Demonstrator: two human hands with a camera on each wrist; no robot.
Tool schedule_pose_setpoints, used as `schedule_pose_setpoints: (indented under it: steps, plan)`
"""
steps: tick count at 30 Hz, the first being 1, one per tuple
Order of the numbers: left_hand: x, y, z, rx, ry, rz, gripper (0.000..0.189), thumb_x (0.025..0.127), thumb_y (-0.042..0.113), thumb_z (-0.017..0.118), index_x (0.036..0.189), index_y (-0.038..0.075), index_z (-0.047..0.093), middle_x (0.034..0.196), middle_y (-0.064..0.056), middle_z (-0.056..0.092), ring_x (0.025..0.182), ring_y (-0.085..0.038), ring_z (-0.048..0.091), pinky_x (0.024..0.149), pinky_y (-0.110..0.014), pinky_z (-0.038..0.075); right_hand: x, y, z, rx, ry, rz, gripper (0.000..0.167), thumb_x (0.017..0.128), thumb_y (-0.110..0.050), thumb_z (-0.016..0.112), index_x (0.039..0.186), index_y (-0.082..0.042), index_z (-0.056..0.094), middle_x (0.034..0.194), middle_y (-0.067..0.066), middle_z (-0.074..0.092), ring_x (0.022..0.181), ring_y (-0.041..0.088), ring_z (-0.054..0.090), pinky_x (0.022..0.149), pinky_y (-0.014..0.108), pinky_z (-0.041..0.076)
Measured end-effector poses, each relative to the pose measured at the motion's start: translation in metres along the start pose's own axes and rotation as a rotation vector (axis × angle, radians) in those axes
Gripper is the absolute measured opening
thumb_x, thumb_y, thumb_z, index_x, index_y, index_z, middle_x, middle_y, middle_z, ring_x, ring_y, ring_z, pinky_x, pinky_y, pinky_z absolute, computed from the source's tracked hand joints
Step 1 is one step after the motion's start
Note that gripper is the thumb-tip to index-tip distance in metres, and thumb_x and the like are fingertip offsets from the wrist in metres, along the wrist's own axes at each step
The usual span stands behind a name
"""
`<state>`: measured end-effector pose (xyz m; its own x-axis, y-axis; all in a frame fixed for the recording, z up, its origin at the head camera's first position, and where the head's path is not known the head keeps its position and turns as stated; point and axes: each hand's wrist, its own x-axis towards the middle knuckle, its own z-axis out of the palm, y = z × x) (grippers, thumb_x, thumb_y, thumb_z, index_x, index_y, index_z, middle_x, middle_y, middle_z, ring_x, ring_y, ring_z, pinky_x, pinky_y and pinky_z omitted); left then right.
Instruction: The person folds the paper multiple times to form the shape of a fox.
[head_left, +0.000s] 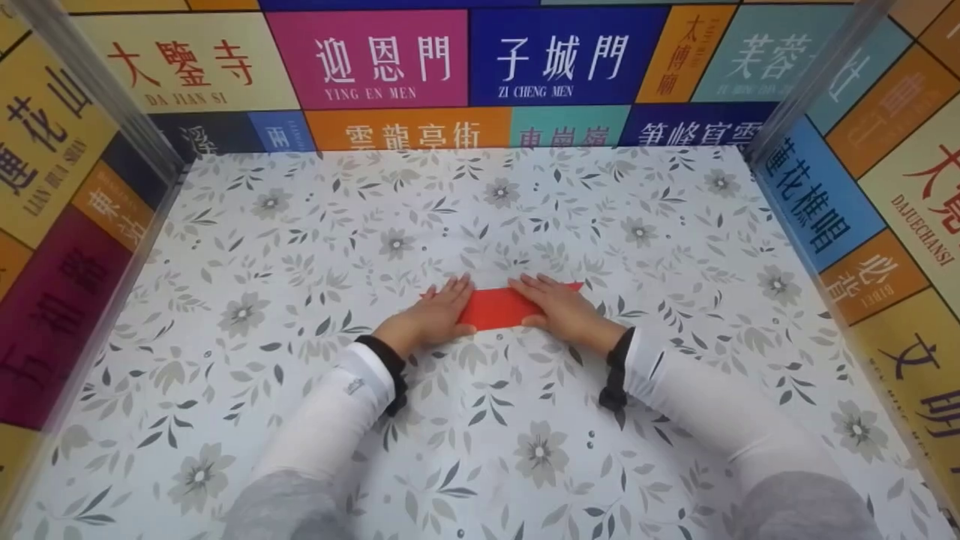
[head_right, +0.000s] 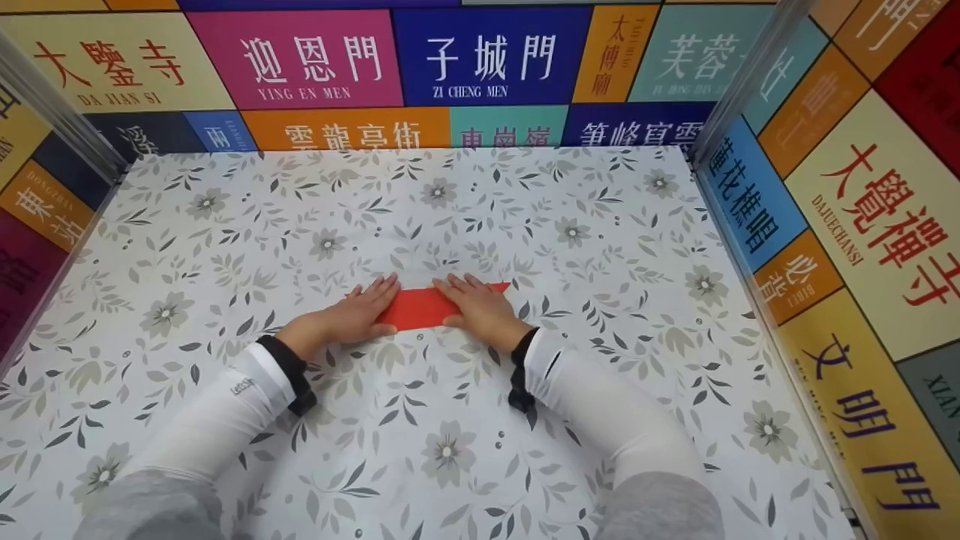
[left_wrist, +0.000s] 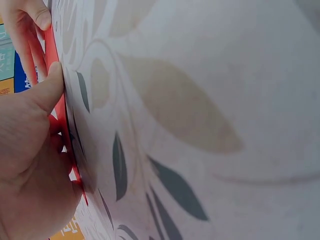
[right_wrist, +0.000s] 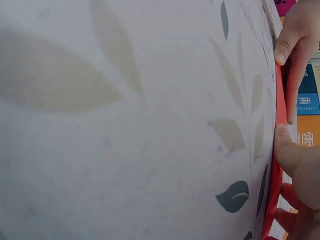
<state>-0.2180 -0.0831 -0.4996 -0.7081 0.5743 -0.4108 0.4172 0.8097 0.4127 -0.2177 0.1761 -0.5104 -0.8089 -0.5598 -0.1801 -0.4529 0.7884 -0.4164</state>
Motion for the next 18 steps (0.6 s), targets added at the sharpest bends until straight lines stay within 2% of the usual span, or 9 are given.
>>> schedule_pose_setpoints:
  steps: [9, 13, 18]
  plan:
    - [0.001, 0.001, 0.0, -0.003, -0.014, -0.014, 0.081, 0.099, 0.044, 0.047, 0.156, 0.008, 0.002, 0.164, -0.008, -0.004, 0.151, -0.025, -0.007, 0.122, -0.045, 0.001, -0.006, 0.012, -0.002, 0.059, 0.003, -0.039, 0.071, 0.093, -0.034, 0.063, 0.152, -0.012, 0.031, 0.158, 0.013, 0.028, 0.147, 0.037, 0.021, 0.118, 0.052, 0.021]
    - [0.001, 0.0, 0.0, -0.009, -0.011, -0.013, 0.081, 0.099, 0.044, 0.048, 0.156, 0.009, 0.002, 0.164, -0.007, -0.005, 0.151, -0.024, -0.007, 0.122, -0.045, 0.001, -0.01, 0.021, -0.004, 0.096, 0.015, -0.008, 0.071, 0.092, -0.029, 0.065, 0.152, -0.01, 0.032, 0.159, 0.017, 0.025, 0.147, 0.041, 0.015, 0.118, 0.055, 0.018]
    - [0.0, -0.003, 0.002, -0.009, -0.008, -0.017, 0.081, 0.099, 0.045, 0.047, 0.156, 0.01, 0.002, 0.164, -0.006, -0.005, 0.151, -0.024, -0.007, 0.122, -0.044, 0.001, -0.016, 0.032, -0.007, 0.054, 0.044, 0.067, 0.071, 0.09, -0.028, 0.067, 0.15, -0.006, 0.034, 0.159, 0.02, 0.023, 0.146, 0.046, 0.012, 0.117, 0.058, 0.018]
